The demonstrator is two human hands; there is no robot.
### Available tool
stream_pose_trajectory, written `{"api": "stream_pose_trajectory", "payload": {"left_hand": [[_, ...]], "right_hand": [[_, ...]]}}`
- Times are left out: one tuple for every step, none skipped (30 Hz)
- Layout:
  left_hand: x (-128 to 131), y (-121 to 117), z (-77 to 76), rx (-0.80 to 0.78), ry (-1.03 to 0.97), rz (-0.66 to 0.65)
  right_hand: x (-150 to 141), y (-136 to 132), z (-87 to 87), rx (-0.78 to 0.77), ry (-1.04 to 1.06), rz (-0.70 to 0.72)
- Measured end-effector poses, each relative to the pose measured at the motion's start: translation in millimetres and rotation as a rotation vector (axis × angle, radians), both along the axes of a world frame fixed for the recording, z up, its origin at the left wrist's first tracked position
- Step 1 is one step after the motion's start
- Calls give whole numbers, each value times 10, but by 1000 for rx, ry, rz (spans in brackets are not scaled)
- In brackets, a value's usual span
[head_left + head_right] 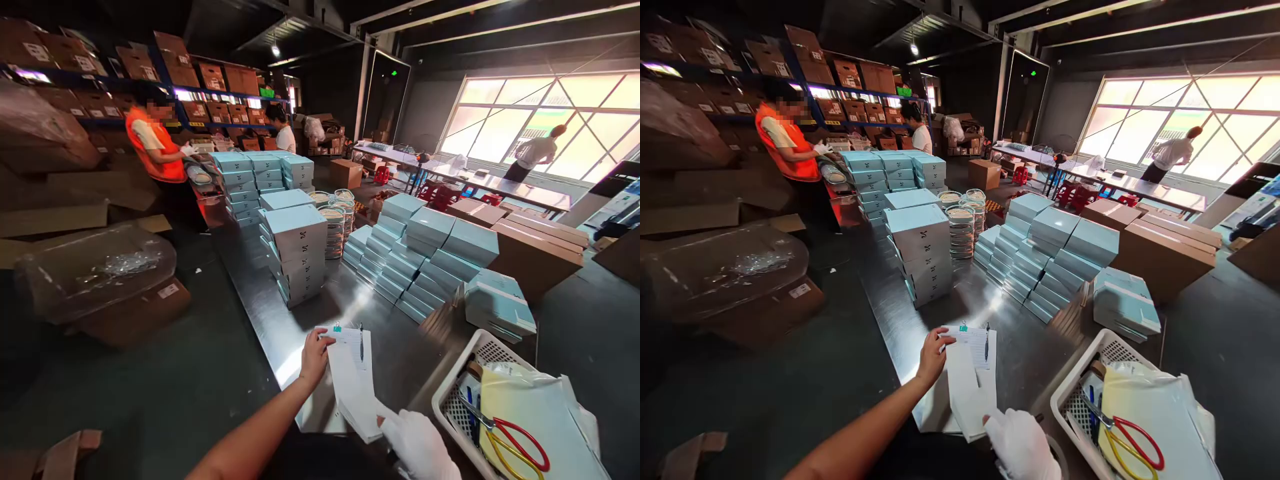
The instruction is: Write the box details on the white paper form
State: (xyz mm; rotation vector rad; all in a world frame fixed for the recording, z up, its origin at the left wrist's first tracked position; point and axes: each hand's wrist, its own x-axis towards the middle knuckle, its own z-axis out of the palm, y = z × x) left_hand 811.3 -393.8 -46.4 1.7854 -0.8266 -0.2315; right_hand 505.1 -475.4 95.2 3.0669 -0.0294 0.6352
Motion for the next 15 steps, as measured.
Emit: {"api": "stream_pose_trajectory", "payload": {"left_hand": [[71,-83,-5,-16,9,-9],[141,-157,-24,-27,23,-19],[203,-214,-63,-30,39,-31],[251,-244,-122,-23,58,-44],[279,-243,-203,-5,77,-60],[285,-207,-299,20,95,-75],[267,-140,-404,52,111,-88],[228,-46,-510,86,124,-98],[171,66,-609,121,133,-107],[101,187,-694,153,137,-117],[21,305,-762,182,136,-130],[-64,413,-811,203,133,-148],[-152,505,-842,225,115,-188],[-241,577,-858,246,85,-250],[-330,628,-866,262,50,-322]], "right_hand": [[46,19,-115,-83,9,20],[96,33,-238,-161,19,34],[146,42,-368,-214,48,29],[194,49,-506,-236,101,8],[237,56,-648,-240,178,-9],[272,62,-790,-231,266,-20],[297,71,-927,-213,351,-35],[311,83,-1052,-185,432,-48],[314,98,-1157,-145,504,-60],[305,117,-1240,-98,573,-77],[286,140,-1296,-48,640,-92],[256,166,-1330,0,703,-113],[218,192,-1345,45,762,-138],[173,220,-1349,85,813,-162],[123,245,-1351,123,853,-186]]}}
